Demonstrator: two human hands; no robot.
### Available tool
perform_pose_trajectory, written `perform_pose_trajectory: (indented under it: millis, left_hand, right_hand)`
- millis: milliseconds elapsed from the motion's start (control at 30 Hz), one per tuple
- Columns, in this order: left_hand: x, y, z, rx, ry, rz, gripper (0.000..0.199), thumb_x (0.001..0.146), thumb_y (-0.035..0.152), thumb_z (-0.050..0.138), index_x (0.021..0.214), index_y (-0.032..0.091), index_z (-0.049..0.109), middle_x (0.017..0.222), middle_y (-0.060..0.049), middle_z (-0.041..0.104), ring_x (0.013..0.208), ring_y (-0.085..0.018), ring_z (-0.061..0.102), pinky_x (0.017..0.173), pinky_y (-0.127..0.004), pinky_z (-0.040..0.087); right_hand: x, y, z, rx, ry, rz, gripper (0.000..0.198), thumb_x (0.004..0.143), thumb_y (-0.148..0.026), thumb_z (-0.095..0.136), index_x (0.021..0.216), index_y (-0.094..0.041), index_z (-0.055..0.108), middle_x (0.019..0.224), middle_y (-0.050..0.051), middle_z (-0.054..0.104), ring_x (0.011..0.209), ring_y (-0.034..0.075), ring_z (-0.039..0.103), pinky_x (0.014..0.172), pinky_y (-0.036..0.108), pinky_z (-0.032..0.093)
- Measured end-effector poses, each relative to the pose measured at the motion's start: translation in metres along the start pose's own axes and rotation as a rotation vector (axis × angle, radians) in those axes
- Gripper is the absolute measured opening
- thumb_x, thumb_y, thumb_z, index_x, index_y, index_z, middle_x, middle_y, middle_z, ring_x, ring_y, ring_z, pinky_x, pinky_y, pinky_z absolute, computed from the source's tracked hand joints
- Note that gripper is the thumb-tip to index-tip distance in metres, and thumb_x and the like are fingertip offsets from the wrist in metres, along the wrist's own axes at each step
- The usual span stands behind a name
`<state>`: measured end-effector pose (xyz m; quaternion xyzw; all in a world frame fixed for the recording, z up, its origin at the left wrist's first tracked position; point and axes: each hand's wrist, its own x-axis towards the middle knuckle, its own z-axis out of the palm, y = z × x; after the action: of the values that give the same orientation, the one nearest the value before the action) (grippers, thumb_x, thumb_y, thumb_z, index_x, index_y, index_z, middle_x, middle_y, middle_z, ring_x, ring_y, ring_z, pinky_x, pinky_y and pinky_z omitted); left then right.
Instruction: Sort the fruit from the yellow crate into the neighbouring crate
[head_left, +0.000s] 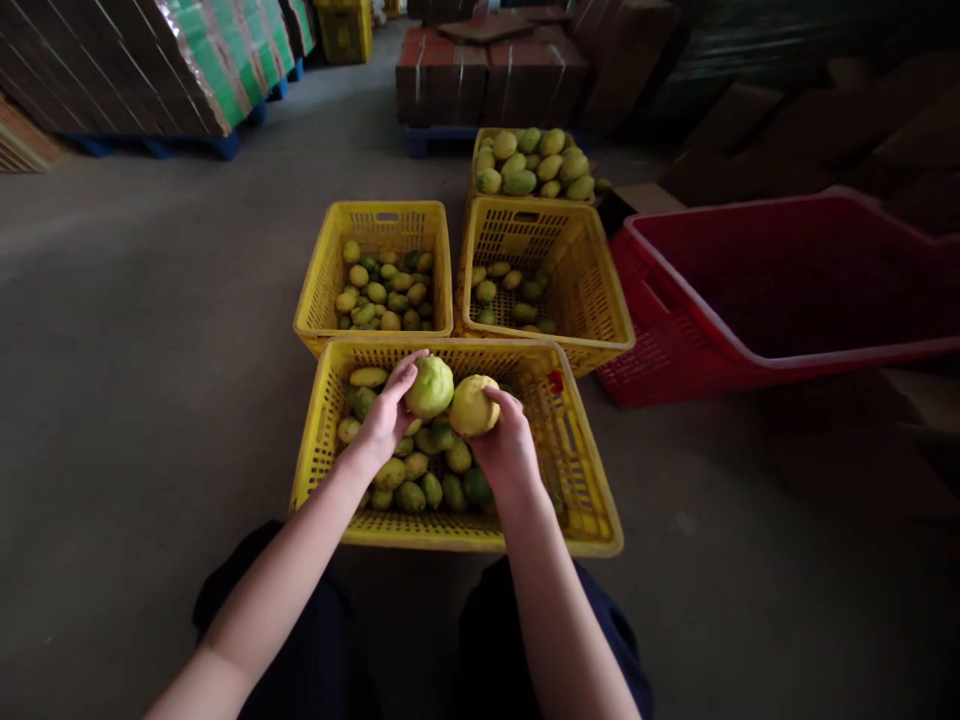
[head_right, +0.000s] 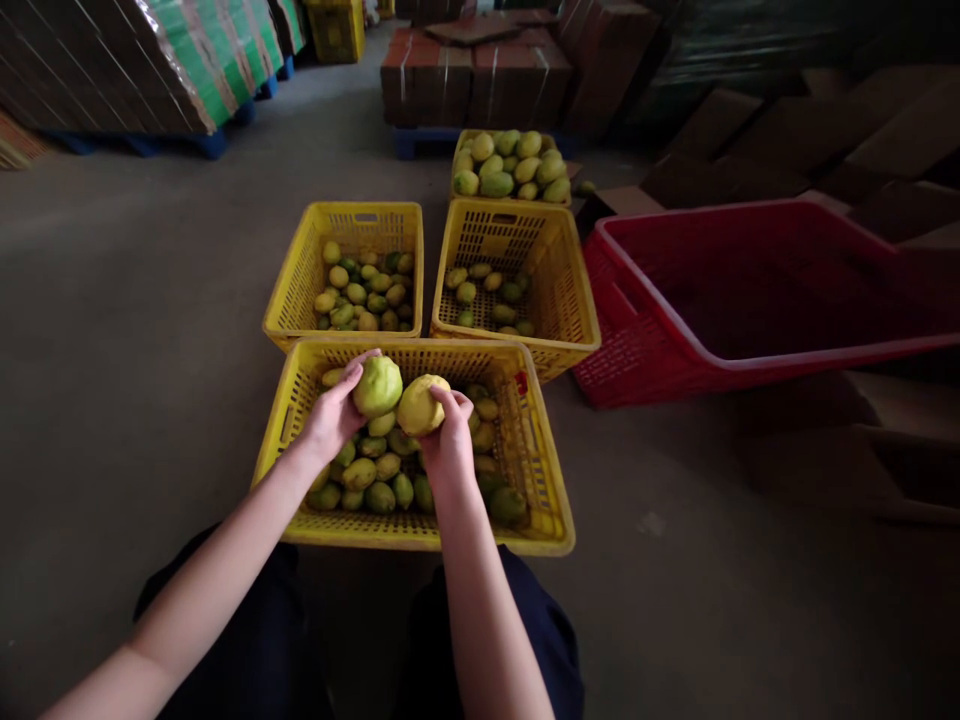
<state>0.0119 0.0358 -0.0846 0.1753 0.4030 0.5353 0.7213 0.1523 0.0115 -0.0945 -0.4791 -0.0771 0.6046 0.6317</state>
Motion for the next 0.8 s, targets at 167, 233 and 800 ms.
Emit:
perform_pose_trajectory:
  millis: [167, 233, 800]
  left_hand:
    - [0.001, 0.001, 0.009, -0.142, 0.14, -0.047, 0.02, 0.09, 0.027, 0.061, 0.102, 0.018, 0.074, 0.11, -0.006, 0.075, 0.121, -0.025, 0.063, 0.102, -0.036, 0.052]
    - [0.001, -0.002, 0.01, -0.118, 0.176, -0.046, 0.022, 0.092, 0.032, 0.059, 0.099, 0.017, 0.074, 0.105, -0.006, 0.076, 0.121, -0.024, 0.063, 0.103, -0.035, 0.051]
    - [0.001, -0.018, -0.006, 0.253, 0.392, 0.186, 0.019, 0.092, 0.028, 0.057, 0.098, 0.019, 0.072, 0.134, -0.007, 0.067, 0.141, -0.021, 0.047, 0.12, -0.031, 0.032]
  right_hand:
    - [-0.001, -0.005, 0.007, 0.009, -0.092, -0.039, 0.036, 0.06, -0.028, 0.075, 0.095, -0.025, 0.066, 0.089, -0.003, 0.071, 0.082, 0.017, 0.065, 0.059, 0.023, 0.049]
    - [-0.005, -0.008, 0.01, 0.007, -0.085, -0.033, 0.033, 0.061, -0.032, 0.075, 0.092, -0.024, 0.068, 0.086, -0.003, 0.071, 0.079, 0.017, 0.064, 0.058, 0.023, 0.049]
    - [-0.008, 0.001, 0.016, -0.007, 0.088, 0.149, 0.022, 0.074, -0.042, 0.07, 0.077, -0.02, 0.068, 0.066, -0.002, 0.07, 0.061, 0.016, 0.065, 0.048, 0.024, 0.049]
